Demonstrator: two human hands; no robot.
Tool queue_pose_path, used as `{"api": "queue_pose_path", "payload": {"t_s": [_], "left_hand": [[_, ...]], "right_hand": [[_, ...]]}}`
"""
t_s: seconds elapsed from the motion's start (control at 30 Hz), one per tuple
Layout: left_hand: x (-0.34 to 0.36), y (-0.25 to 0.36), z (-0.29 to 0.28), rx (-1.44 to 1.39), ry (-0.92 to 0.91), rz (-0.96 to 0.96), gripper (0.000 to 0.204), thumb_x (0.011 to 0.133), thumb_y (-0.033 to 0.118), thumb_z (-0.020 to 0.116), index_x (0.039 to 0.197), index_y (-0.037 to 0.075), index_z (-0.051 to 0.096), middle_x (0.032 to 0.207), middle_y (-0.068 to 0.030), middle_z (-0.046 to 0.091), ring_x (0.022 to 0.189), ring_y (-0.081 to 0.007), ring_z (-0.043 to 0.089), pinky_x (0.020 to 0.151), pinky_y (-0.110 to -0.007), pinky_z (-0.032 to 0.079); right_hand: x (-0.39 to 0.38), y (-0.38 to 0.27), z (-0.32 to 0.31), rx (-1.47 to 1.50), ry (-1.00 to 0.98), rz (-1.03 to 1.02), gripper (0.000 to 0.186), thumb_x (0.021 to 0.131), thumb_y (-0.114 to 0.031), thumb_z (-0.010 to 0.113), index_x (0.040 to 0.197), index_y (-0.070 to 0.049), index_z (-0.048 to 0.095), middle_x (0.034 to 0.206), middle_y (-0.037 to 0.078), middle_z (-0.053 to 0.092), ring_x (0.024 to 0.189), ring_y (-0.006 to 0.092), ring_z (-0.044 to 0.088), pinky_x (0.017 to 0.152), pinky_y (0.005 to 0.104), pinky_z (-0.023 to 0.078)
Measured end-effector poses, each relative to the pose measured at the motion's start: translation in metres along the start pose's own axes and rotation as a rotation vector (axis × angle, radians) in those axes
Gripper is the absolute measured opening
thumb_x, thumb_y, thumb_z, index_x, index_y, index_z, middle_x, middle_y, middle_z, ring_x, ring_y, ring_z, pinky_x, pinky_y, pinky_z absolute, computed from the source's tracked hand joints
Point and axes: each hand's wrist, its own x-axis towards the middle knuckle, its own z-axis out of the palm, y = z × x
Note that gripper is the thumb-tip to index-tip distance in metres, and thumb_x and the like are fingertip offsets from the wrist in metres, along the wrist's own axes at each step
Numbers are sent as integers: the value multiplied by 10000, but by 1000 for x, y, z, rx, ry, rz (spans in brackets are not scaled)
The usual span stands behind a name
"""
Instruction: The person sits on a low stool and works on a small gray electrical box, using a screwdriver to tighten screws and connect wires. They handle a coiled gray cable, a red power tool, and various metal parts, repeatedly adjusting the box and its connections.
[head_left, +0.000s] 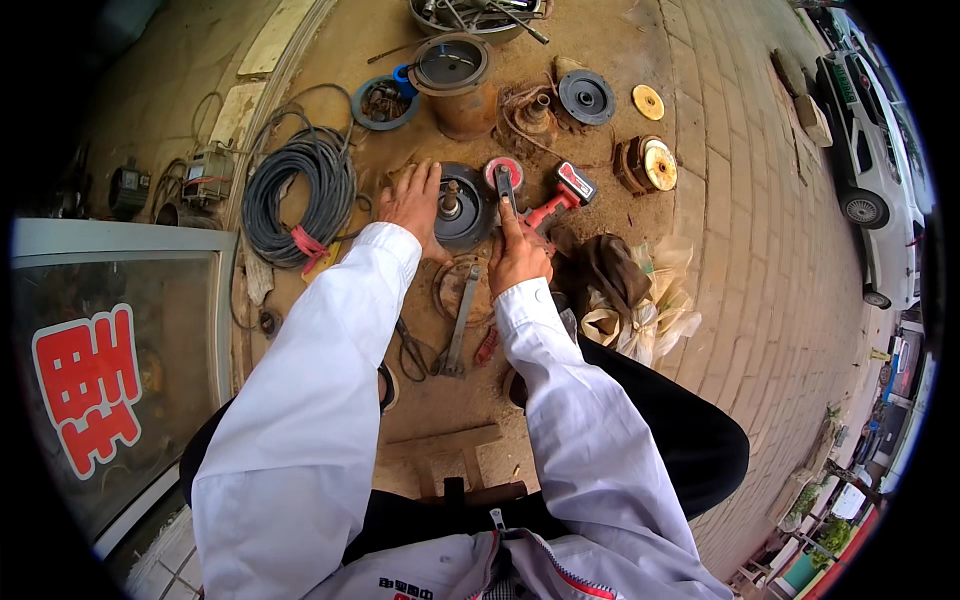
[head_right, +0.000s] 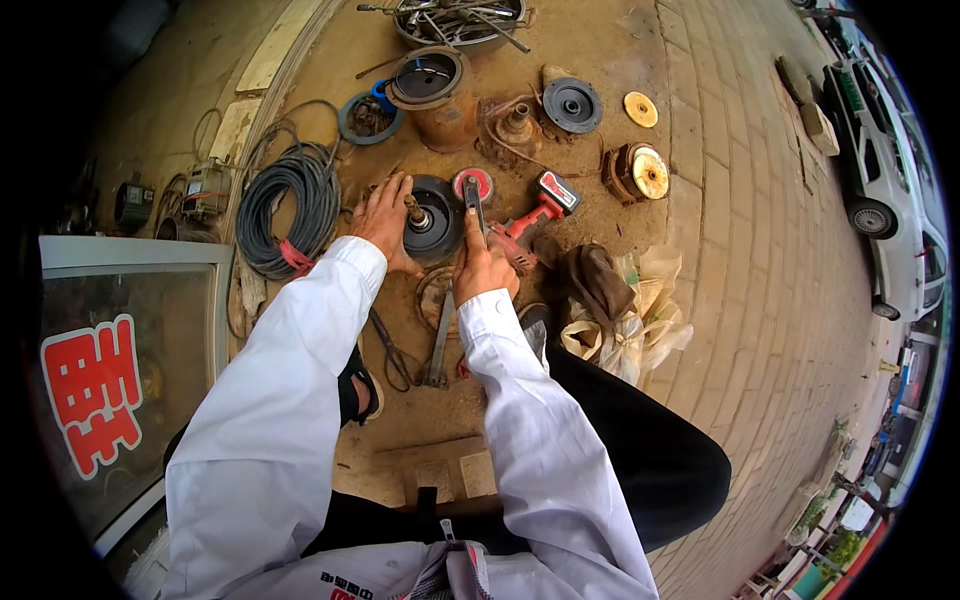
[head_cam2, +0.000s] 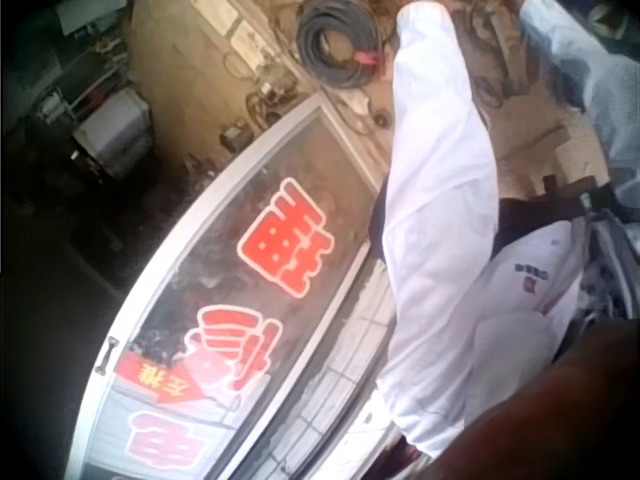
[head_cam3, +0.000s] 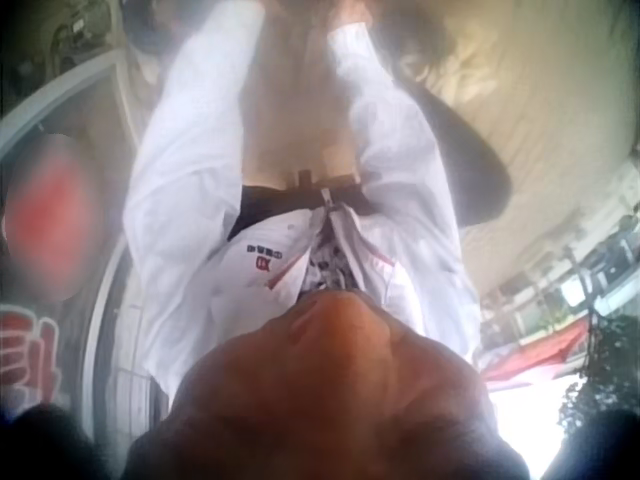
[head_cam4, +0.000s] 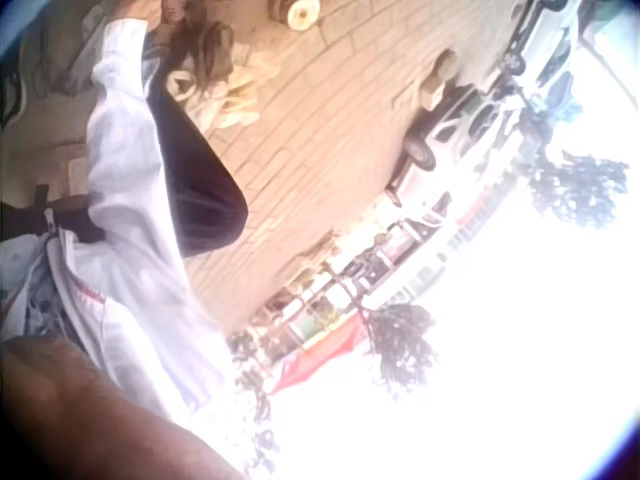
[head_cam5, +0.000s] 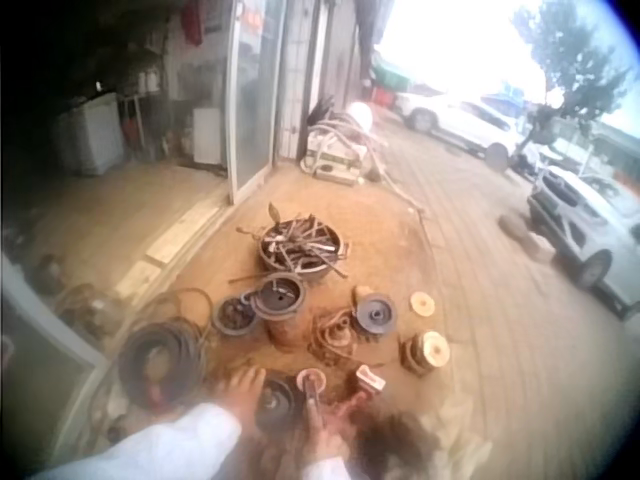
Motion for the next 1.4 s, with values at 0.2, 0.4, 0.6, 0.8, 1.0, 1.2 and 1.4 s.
{"api": "queue_pose_path", "payload": {"t_s": [0.2,0.4,0.6,0.8,1.0,1.2,1.4], "left_hand": [[-3,-2,-2,13,-30,10,1599,415,452,1019,1629,100,39,1694,-106,107,1557,-328,131,1230,-548,242],[0,2,-3,16,-29,7,1587,421,454,1021,1629,113,50,1696,-90,109,1558,-315,133,1225,-558,247],[-2,-4,-7,22,-41,27,1585,423,440,1024,1634,133,48,1699,-80,101,1559,-313,125,1226,-537,244],[0,-3,-6,30,-62,44,1592,413,425,1027,1635,138,48,1697,-84,108,1558,-316,130,1221,-546,248],[3,0,-13,93,-74,81,1546,453,429,1022,1630,127,65,1699,-84,99,1564,-315,107,1216,-586,231],[-18,31,-8,-160,-25,-264,1513,494,478,997,1631,127,64,1708,-93,41,1576,-307,30,1218,-590,217],[-12,21,16,-200,131,-202,1453,530,450,993,1620,86,103,1699,-69,89,1563,-311,94,1215,-551,278]], "right_hand": [[-62,3,2,35,-43,76,560,976,-193,614,1505,-329,489,747,204,625,654,414,669,588,513,543],[9,1,-6,18,-22,-27,568,962,-166,618,1504,-279,492,817,246,657,699,442,675,670,527,553],[-62,8,-7,5,-49,21,514,987,-234,597,1491,-296,515,752,227,620,602,429,657,577,523,548],[28,-4,-12,-12,-59,-85,528,968,-197,591,1483,-285,518,864,281,657,722,439,689,641,534,554],[-48,6,-6,7,31,-32,580,980,-199,596,1535,-292,457,755,198,612,598,388,659,534,493,534],[-45,7,-13,-9,-53,-12,574,984,-205,582,1532,-320,453,779,207,625,619,404,666,574,516,545],[-52,-2,-17,-18,-102,45,561,967,-204,606,1506,-311,492,808,216,649,657,406,680,602,519,554]]}}
